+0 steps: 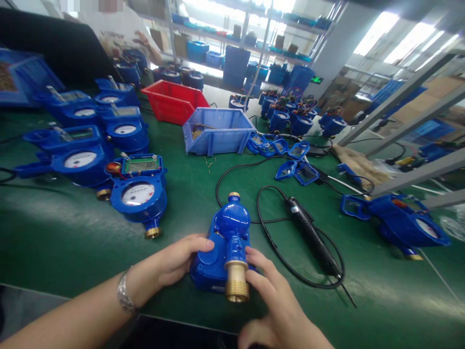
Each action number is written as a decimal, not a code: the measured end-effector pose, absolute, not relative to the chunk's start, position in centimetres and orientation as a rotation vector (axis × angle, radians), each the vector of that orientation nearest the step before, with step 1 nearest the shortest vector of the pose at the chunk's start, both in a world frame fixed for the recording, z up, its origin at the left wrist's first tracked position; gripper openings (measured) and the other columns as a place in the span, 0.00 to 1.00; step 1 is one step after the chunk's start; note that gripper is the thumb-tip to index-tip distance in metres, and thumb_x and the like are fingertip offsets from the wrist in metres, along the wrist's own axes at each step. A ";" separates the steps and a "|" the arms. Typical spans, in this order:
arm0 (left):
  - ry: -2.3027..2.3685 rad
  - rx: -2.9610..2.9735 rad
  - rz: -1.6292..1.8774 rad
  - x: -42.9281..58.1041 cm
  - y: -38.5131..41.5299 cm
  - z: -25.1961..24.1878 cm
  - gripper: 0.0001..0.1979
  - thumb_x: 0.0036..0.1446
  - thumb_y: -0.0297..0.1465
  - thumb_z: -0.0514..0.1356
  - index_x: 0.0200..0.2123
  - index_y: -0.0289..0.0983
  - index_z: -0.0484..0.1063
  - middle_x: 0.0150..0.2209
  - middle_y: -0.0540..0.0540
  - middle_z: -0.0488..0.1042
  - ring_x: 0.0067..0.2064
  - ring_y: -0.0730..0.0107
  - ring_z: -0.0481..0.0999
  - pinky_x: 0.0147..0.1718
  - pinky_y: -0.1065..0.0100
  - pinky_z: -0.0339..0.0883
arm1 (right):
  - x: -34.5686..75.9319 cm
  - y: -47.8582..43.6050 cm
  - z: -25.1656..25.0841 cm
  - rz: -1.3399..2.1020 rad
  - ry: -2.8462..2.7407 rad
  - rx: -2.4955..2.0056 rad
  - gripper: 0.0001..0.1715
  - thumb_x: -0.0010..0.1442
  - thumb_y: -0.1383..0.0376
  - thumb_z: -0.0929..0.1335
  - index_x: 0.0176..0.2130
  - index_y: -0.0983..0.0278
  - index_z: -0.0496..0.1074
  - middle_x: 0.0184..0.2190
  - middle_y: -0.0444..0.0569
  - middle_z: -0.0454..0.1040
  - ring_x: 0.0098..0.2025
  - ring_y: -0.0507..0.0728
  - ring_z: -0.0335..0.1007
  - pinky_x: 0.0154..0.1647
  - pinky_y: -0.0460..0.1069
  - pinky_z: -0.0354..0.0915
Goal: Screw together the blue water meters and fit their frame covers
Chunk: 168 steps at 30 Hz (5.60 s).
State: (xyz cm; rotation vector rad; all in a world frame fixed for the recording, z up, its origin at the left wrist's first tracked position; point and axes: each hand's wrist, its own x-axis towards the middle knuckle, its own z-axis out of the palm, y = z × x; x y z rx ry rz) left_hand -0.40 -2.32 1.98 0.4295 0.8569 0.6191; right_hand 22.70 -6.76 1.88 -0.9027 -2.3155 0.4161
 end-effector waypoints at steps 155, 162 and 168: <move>0.787 0.490 0.654 -3.7 1.4 0.6 0.16 0.45 0.36 0.66 0.36 0.33 0.77 0.34 0.42 0.80 0.34 0.62 0.79 0.38 0.67 0.70 | 19.6 -1.4 2.8 1.694 -0.695 -1.395 0.18 0.35 0.64 0.80 0.26 0.67 0.74 0.21 0.49 0.77 0.20 0.51 0.73 0.18 0.41 0.68; 0.788 0.500 0.641 -3.8 1.4 0.6 0.15 0.46 0.36 0.65 0.37 0.33 0.77 0.34 0.42 0.80 0.34 0.62 0.78 0.39 0.66 0.70 | 19.0 -1.7 4.6 1.614 -1.206 -1.510 0.09 0.45 0.65 0.74 0.22 0.67 0.72 0.18 0.41 0.67 0.16 0.45 0.59 0.16 0.41 0.56; 0.779 0.507 0.625 -3.8 1.5 0.4 0.16 0.47 0.36 0.64 0.38 0.32 0.76 0.35 0.41 0.80 0.34 0.62 0.78 0.40 0.65 0.70 | 18.2 -0.5 6.0 1.454 -1.687 -1.713 0.07 0.45 0.69 0.71 0.20 0.65 0.69 0.19 0.40 0.64 0.22 0.48 0.57 0.21 0.44 0.54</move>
